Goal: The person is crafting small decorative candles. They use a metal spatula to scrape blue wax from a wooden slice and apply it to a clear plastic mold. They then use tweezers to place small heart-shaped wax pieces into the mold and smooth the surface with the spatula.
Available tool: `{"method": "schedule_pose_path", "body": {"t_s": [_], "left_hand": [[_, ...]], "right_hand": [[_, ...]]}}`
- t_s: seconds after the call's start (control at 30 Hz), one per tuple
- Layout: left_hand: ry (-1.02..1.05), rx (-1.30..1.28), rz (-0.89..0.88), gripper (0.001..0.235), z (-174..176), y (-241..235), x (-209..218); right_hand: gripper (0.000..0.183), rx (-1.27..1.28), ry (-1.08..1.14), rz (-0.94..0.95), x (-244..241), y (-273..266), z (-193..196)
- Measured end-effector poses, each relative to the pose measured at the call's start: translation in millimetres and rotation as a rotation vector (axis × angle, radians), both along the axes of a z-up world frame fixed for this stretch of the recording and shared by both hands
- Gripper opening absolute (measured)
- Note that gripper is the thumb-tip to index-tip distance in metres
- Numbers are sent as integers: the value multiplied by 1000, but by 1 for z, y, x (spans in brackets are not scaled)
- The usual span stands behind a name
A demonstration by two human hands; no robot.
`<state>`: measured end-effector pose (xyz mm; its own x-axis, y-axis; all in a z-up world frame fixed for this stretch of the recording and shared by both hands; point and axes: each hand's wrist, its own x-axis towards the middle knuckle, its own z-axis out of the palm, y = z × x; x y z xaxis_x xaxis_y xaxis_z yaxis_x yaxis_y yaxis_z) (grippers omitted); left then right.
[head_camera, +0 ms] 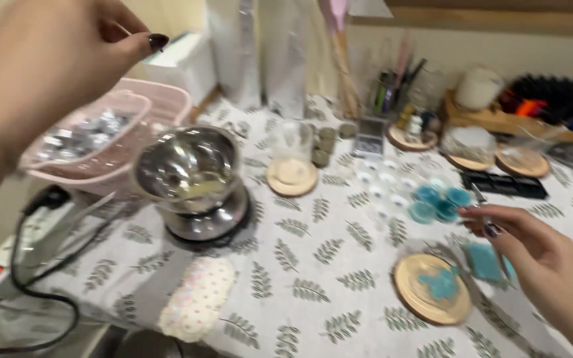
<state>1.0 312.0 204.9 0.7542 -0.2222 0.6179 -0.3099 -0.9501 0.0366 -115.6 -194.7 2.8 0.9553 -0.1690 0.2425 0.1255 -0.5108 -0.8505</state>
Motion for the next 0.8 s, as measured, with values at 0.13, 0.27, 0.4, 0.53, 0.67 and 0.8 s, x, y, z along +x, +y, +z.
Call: {"method": "schedule_pose_path", "body": {"t_s": [0.13,0.27,0.4,0.53,0.67,0.8], "left_hand": [[365,-39,45,34,-6,59,93],[453,104,-31,42,-45,76,181],[584,389,12,48,-82,61,248],[653,596,184,70,-96,62,302],[628,351,2,88,-88,78,348],[418,147,85,88,-36,90,343]], "right_hand": [[34,-21,24,42,29,-9,-13],[35,-85,51,47,66,-49,-60],[39,-45,302,6,113,-114,-112],[38,-66,450,-94,127,-155,-144],[36,-93,337,-114,101,-151,-128],[34,-35,155,-22,72,-99,-81]]}}
